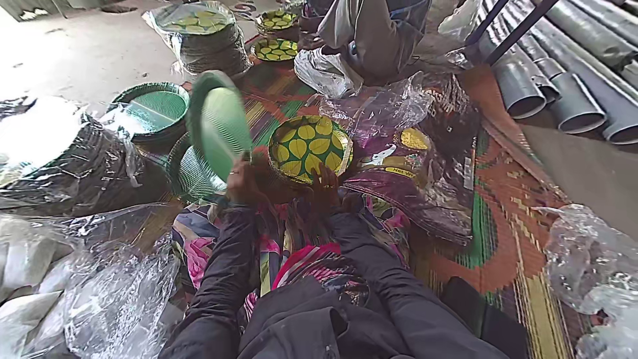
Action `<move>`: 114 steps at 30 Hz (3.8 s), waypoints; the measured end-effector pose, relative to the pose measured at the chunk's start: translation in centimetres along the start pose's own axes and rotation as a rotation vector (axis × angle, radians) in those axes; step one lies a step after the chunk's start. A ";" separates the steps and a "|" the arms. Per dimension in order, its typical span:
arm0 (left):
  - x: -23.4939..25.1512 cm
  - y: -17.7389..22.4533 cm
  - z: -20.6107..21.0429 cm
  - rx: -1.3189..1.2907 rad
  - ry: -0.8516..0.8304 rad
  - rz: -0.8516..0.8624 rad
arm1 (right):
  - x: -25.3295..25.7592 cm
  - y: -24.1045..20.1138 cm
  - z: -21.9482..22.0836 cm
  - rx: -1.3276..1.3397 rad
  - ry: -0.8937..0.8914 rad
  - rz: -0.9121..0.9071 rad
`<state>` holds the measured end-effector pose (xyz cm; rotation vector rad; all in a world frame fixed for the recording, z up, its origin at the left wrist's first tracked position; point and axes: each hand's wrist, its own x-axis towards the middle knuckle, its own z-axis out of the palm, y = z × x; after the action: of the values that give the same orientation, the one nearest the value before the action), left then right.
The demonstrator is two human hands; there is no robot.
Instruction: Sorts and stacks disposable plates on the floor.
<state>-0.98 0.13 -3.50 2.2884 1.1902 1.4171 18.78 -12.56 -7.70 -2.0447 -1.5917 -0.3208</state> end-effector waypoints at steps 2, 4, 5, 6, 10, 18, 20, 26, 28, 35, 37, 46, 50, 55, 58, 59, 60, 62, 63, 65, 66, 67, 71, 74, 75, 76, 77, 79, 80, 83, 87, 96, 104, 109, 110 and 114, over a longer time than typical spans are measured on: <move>-0.8 0.9 1.4 0.101 -0.077 0.401 | 0.4 -0.8 -0.8 -0.162 -0.176 -0.056; -1.1 2.3 2.1 0.123 -0.183 0.655 | 0.4 -0.4 0.1 -0.186 -0.013 -0.146; -1.1 2.6 2.6 0.118 -0.226 0.702 | 0.3 0.0 0.2 -0.132 0.165 -0.197; -1.1 2.4 3.2 0.104 -0.274 0.685 | 0.1 0.5 0.3 -0.096 0.262 -0.229; -0.8 -1.1 5.4 0.036 -0.521 0.313 | 0.1 2.3 1.0 -0.067 0.102 -0.058; -1.8 1.1 5.7 -0.012 -0.751 0.622 | -0.1 0.9 0.6 -0.042 -0.058 -0.206; -2.6 1.2 6.2 -0.003 -0.644 0.760 | -0.2 1.1 0.3 -0.039 -0.019 -0.142; -1.6 0.4 5.3 0.122 -0.328 0.209 | 1.0 1.2 -1.3 -0.089 -0.281 0.327; -0.4 -1.0 4.2 0.201 -0.338 -0.130 | 1.2 2.1 -0.6 -0.083 -0.235 0.352; 0.6 -7.0 6.5 0.503 -0.708 -0.759 | 0.9 2.9 1.3 -0.093 -0.390 0.112; 0.4 -6.6 7.1 0.545 -0.779 -0.653 | 0.9 2.8 1.2 -0.080 -0.373 0.108; 1.7 -3.2 3.3 0.453 -0.508 -0.683 | 0.6 2.5 1.8 0.016 -0.178 0.072; 5.0 1.8 -3.9 0.144 -0.175 -0.920 | 0.4 2.5 1.6 0.038 -0.173 0.077; 2.0 -1.9 0.3 -0.250 0.274 -0.005 | 0.2 2.6 2.2 0.022 -0.067 0.020; 0.4 -0.6 4.0 -0.170 -0.022 0.372 | 0.2 1.8 1.2 0.004 -0.102 0.088; -0.1 -0.4 5.3 -0.121 -0.176 0.421 | 0.2 1.3 0.6 -0.020 -0.147 0.132; -0.7 -0.4 6.6 -0.085 -0.343 0.406 | -0.1 1.2 0.5 -0.067 -0.149 0.148; -1.4 -1.3 9.0 -0.026 -0.581 0.291 | -0.3 1.5 0.8 -0.125 -0.205 0.218; -1.7 -1.9 9.9 0.009 -0.608 0.240 | -0.5 1.7 1.0 -0.144 -0.227 0.258; -1.7 -2.0 9.8 0.078 -0.616 0.125 | -1.0 2.0 1.5 -0.174 -0.098 0.255; -1.5 -1.9 9.4 0.122 -0.618 0.056 | -1.2 1.5 1.3 -0.165 -0.016 0.229; -1.4 -2.0 9.1 0.150 -0.627 -0.020 | -1.5 1.0 1.4 -0.162 0.078 0.164; -1.1 -1.9 8.6 0.125 -0.698 -0.146 | -1.3 0.2 2.2 -0.128 0.013 -0.124; -1.3 -1.5 8.5 0.124 -0.916 -0.058 | -0.5 -0.2 1.6 -0.115 -0.441 0.043; -1.4 -1.3 8.5 0.139 -0.957 -0.038 | -0.4 0.0 1.7 -0.104 -0.460 0.092; -1.5 -1.3 8.5 0.142 -0.966 -0.023 | -0.4 0.2 1.8 -0.093 -0.433 0.122; -1.4 -1.3 8.4 0.133 -0.952 -0.013 | -0.5 0.3 1.8 -0.073 -0.379 0.131; -1.5 -1.2 8.2 0.078 -0.898 -0.004 | -0.9 0.5 1.9 -0.058 -0.220 0.087; -1.5 -1.4 8.2 0.058 -0.859 0.000 | -0.9 0.6 2.0 -0.072 -0.174 0.059; -1.6 -1.7 8.3 0.038 -0.746 -0.075 | -0.3 0.6 1.4 -0.130 -0.309 0.093; -1.0 -1.5 7.4 0.005 -0.690 -0.227 | 1.3 0.7 0.9 -0.183 -0.611 0.170; 0.7 -1.1 -1.5 -0.223 -0.407 -0.409 | 2.4 0.3 -0.7 -0.229 -0.575 0.161; 0.4 -2.7 1.3 -0.207 -0.585 -0.644 | 2.8 2.3 -1.2 -0.075 -0.368 0.068; 0.6 -1.2 0.5 -0.155 -0.765 -0.583 | 2.9 0.0 -0.6 -0.293 -0.575 0.110; 0.8 -1.0 0.2 -0.157 -0.804 -0.575 | 3.5 -1.2 -1.2 -0.351 -0.613 0.163; 1.2 -1.3 -0.1 -0.126 -0.898 -0.550 | 5.4 -4.3 -1.9 -0.488 -0.700 0.183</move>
<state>-1.46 1.83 -3.38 1.8987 1.1949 0.2000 16.46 -8.34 -2.36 -2.8785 -1.8088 0.1128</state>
